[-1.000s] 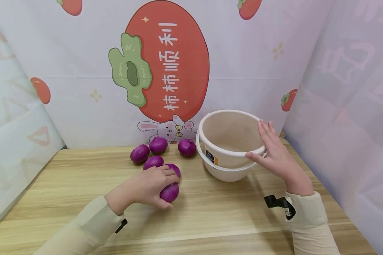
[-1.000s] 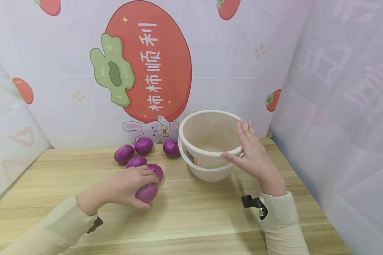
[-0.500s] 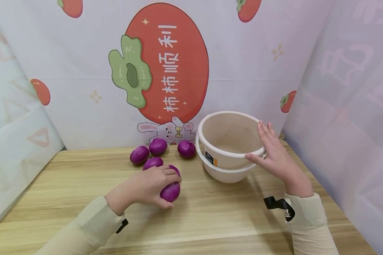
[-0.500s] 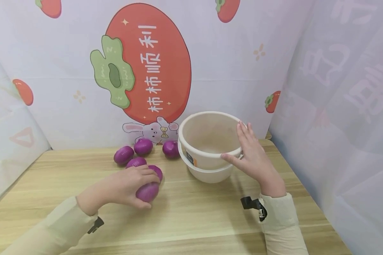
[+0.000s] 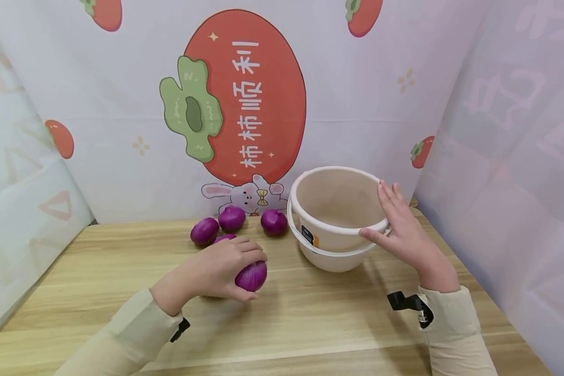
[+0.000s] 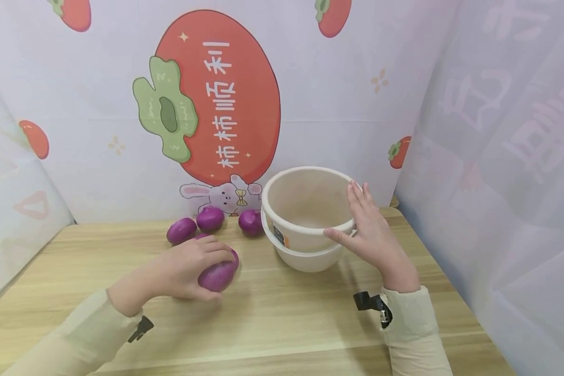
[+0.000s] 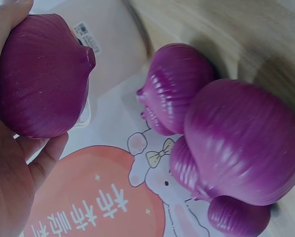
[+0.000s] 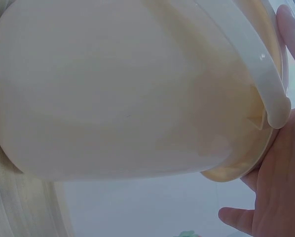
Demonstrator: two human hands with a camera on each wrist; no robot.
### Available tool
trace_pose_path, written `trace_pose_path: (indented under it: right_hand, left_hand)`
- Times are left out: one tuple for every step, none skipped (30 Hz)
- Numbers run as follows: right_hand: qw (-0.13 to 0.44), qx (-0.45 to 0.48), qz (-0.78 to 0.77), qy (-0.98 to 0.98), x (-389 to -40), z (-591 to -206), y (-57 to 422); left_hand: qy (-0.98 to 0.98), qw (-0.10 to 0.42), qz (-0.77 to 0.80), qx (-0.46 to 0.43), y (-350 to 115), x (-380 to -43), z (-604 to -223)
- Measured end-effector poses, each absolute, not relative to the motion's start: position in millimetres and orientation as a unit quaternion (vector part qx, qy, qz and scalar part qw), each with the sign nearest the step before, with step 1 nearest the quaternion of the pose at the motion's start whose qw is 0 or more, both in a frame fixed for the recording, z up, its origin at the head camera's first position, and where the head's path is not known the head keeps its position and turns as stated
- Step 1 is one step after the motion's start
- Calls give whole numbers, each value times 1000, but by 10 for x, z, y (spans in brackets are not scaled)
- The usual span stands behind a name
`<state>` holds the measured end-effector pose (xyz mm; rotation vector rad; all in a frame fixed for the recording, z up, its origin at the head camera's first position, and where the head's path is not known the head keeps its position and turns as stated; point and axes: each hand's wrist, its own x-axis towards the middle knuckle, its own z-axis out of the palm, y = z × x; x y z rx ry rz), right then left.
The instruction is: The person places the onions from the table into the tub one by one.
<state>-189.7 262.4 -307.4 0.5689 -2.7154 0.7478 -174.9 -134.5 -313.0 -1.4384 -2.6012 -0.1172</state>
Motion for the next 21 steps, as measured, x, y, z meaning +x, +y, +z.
trace_pose_path:
  right_hand:
    - [133, 195, 256, -937, -1896, -3072, 2623]
    - [132, 195, 256, -938, -1895, -3071, 2623]
    - [131, 193, 255, -938, -1893, -3068, 2622]
    - [130, 192, 254, -939, -1892, -3066, 2622]
    - [129, 191, 253, -939, -1890, -3063, 2622]
    - [130, 191, 253, -939, -1889, -3061, 2622]
    - [130, 191, 253, -939, -1888, -3061, 2621]
    - [131, 192, 254, -939, -1888, -3060, 2620]
    - [132, 193, 253, -939, -1888, -3058, 2619]
    - [133, 194, 254, -938, -1889, -3057, 2618]
    - [134, 196, 254, -938, -1890, -3055, 2618]
    - [135, 196, 255, -937, -1890, -3052, 2617]
    - [135, 196, 255, -937, -1890, -3049, 2618]
    - [135, 196, 255, -937, -1891, -3048, 2619]
    - [135, 196, 254, -937, -1891, -3048, 2620]
    - [134, 195, 254, -938, -1890, -3048, 2621]
    - [134, 195, 254, -938, -1891, -3050, 2622]
    - [134, 194, 254, -938, -1892, -3053, 2623]
    - [134, 195, 254, -938, -1894, -3057, 2624]
    - [134, 195, 254, -938, -1896, -3062, 2625]
    - [134, 195, 255, -937, -1898, -3066, 2626]
  left_hand:
    - [-870, 87, -38, -484, -1342, -1750, -3118]
    - [-869, 91, -38, -485, -1338, -1755, -3108]
    - [-868, 95, -36, -487, -1335, -1758, -3095]
    - [-866, 101, -35, -489, -1331, -1764, -3082]
    - [-864, 107, -33, -490, -1328, -1771, -3071]
    - [-863, 111, -33, -492, -1325, -1775, -3055]
    - [-861, 116, -33, -494, -1325, -1781, -3045]
    - [-859, 121, -32, -496, -1325, -1787, -3032]
    - [-859, 125, -32, -496, -1324, -1790, -3017]
    - [-858, 129, -32, -497, -1325, -1792, -3004]
    - [-857, 133, -33, -497, -1326, -1794, -2990]
    - [-855, 137, -33, -499, -1328, -1796, -2976]
    - [-854, 142, -35, -500, -1328, -1798, -2964]
    - [-854, 144, -37, -499, -1328, -1797, -2950]
    - [-853, 146, -38, -499, -1328, -1796, -2938]
    - [-852, 149, -41, -500, -1328, -1796, -2929]
    - [-852, 151, -42, -500, -1328, -1797, -2919]
    - [-851, 152, -44, -500, -1327, -1798, -2911]
    - [-851, 153, -46, -500, -1326, -1799, -2902]
    - [-851, 152, -49, -499, -1325, -1799, -2894]
    - [-852, 152, -50, -499, -1324, -1800, -2887]
